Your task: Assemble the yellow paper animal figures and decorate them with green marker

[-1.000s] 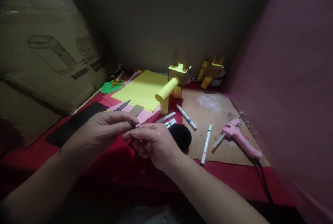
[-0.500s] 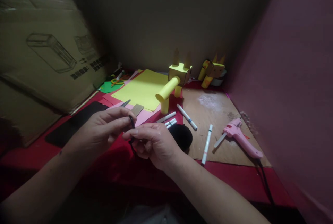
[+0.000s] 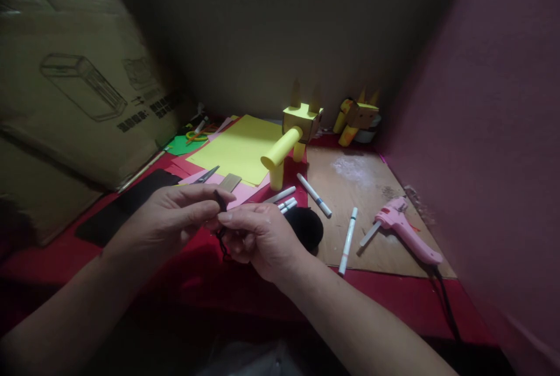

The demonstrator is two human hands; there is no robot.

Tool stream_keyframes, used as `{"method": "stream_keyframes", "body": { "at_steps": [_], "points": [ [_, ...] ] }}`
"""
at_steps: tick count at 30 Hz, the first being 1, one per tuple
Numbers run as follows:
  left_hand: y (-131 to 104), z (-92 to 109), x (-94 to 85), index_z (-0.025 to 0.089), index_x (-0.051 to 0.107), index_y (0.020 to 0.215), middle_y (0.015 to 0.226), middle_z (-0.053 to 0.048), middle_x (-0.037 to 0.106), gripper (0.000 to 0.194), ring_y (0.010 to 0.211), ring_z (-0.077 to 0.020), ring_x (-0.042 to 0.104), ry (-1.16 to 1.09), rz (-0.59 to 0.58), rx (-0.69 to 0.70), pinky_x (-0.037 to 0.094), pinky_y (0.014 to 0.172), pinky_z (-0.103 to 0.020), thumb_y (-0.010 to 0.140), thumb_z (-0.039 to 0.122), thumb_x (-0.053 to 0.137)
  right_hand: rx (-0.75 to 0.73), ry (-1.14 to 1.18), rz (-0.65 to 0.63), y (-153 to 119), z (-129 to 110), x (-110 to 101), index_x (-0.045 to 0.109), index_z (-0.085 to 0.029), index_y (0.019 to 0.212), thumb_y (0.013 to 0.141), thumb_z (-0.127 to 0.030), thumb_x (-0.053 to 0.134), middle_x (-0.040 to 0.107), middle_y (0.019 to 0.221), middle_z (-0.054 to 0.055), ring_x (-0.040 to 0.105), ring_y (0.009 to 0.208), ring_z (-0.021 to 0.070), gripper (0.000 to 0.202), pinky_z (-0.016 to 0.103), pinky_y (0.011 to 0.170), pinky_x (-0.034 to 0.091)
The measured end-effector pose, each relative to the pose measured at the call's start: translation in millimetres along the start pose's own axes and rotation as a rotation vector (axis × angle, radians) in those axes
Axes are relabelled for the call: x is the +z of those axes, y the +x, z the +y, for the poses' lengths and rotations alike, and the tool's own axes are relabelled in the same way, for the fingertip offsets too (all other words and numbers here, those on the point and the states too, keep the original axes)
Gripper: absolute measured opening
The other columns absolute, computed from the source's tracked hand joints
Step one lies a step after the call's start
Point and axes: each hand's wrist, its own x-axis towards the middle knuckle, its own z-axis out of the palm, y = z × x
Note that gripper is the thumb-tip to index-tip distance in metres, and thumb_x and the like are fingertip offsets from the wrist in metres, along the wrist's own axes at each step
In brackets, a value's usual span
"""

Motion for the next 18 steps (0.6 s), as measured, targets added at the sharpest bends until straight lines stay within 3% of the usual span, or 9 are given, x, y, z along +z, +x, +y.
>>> {"method": "stream_keyframes", "body": {
  "at_steps": [6,11,18],
  "points": [
    [-1,13,0.7,0.015,0.076,0.074,0.063,-0.001,0.064,0.005,0.058,-0.0098,0.056,0.070,0.133,0.124,0.048,0.056,-0.019,0.078,0.019,0.075,0.045,-0.031,-0.040,-2,-1,-1,0.078,-0.014,0.069,0.068,-0.025,0.075,0.050,0.043,-0.005,0.037,0.038,0.0048,0.011,0.018,0.036,0.018],
    [2,40,-4.6,0.012,0.070,0.068,0.058,0.001,0.057,0.011,0.049,-0.0044,0.048,-0.140,0.401,0.225,0.040,0.046,-0.013,0.078,0.007,0.070,0.040,-0.066,-0.066,-3,1,-5,0.079,-0.015,0.069,0.069,-0.025,0.075,0.051,0.043,-0.004,0.038,0.039,0.0058,0.011,0.019,0.035,0.018],
    [5,45,-14.6,0.013,0.066,0.069,0.059,0.001,0.057,0.025,0.047,-0.0046,0.042,-0.266,0.467,0.251,0.039,0.042,-0.015,0.090,0.004,0.057,0.050,-0.080,-0.080,-3,3,-5,0.079,-0.016,0.070,0.068,-0.026,0.076,0.054,0.050,-0.004,0.038,0.040,0.0050,0.011,0.021,0.037,0.016]
  ]
}}
